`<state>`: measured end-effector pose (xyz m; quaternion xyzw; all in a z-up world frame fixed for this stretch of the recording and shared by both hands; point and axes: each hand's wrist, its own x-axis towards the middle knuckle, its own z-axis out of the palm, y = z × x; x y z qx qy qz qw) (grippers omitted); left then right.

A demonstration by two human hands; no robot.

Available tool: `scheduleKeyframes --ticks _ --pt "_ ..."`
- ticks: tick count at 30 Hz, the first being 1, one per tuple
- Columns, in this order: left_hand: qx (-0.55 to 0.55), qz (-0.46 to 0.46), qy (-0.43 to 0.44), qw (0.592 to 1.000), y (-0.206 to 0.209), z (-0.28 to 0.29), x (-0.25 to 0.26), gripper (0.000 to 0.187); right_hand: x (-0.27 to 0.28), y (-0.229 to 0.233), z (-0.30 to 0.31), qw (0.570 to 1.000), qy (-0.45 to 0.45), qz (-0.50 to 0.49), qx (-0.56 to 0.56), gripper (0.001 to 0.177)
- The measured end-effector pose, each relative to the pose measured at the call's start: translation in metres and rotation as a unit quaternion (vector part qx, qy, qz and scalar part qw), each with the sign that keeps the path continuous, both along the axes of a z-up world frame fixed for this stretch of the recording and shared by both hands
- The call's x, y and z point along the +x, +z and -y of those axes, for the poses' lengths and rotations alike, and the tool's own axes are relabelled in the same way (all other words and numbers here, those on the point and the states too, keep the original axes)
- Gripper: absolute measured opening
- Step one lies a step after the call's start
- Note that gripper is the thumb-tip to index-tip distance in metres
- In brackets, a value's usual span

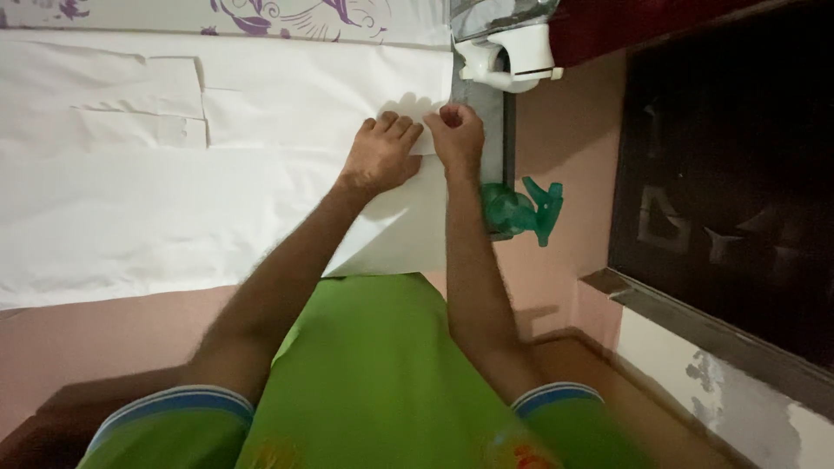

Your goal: Ironing and folding a white long-sleeved shirt on an ironing board.

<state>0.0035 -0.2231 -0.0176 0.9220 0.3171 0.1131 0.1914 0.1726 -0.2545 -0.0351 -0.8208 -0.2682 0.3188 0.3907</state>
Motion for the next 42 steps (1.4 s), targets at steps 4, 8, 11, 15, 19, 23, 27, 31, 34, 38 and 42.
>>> scheduleKeyframes --ticks 4,8,11,15,19,23,27,31,34,38,42 --pt "0.024 0.072 0.03 0.997 0.002 0.003 -0.002 0.034 0.001 -0.02 0.002 0.995 -0.008 -0.071 0.076 0.028" --pt "-0.01 0.177 0.1 0.979 -0.004 0.004 0.0 0.022 -0.015 0.035 -0.01 0.978 -0.104 -0.181 -0.026 0.03" --pt "-0.132 0.172 0.197 0.956 -0.001 -0.001 0.005 0.019 -0.007 0.01 -0.006 0.949 -0.159 -0.266 0.062 0.024" --pt "-0.293 0.25 0.293 0.875 0.005 -0.003 0.0 0.021 -0.008 0.015 -0.007 0.955 -0.153 -0.248 0.05 0.021" --pt "-0.373 0.407 0.33 0.766 -0.014 -0.004 -0.008 0.016 -0.012 0.021 -0.007 0.988 -0.1 -0.12 0.011 0.018" --pt "-0.388 0.411 0.301 0.768 -0.016 -0.003 -0.016 0.009 -0.011 0.005 -0.007 0.999 -0.023 0.01 0.046 0.036" --pt "-0.404 0.381 0.292 0.778 -0.002 0.0 -0.018 0.011 -0.008 -0.004 -0.005 0.999 -0.015 0.011 0.033 0.033" --pt "-0.423 0.398 0.285 0.762 -0.003 -0.001 -0.019 0.007 -0.01 0.011 -0.015 0.999 -0.037 -0.011 -0.021 0.035" --pt "-0.425 0.399 0.259 0.77 -0.005 -0.003 -0.02 0.013 -0.009 0.024 -0.029 0.999 -0.036 -0.002 -0.032 0.033" --pt "-0.404 0.354 0.232 0.811 0.002 -0.006 -0.02 0.033 0.001 -0.004 -0.045 0.995 -0.003 0.041 0.093 0.025" --pt "-0.402 0.318 0.222 0.83 0.004 -0.009 -0.022 0.037 0.01 -0.043 -0.051 0.991 -0.013 -0.029 0.13 0.013"
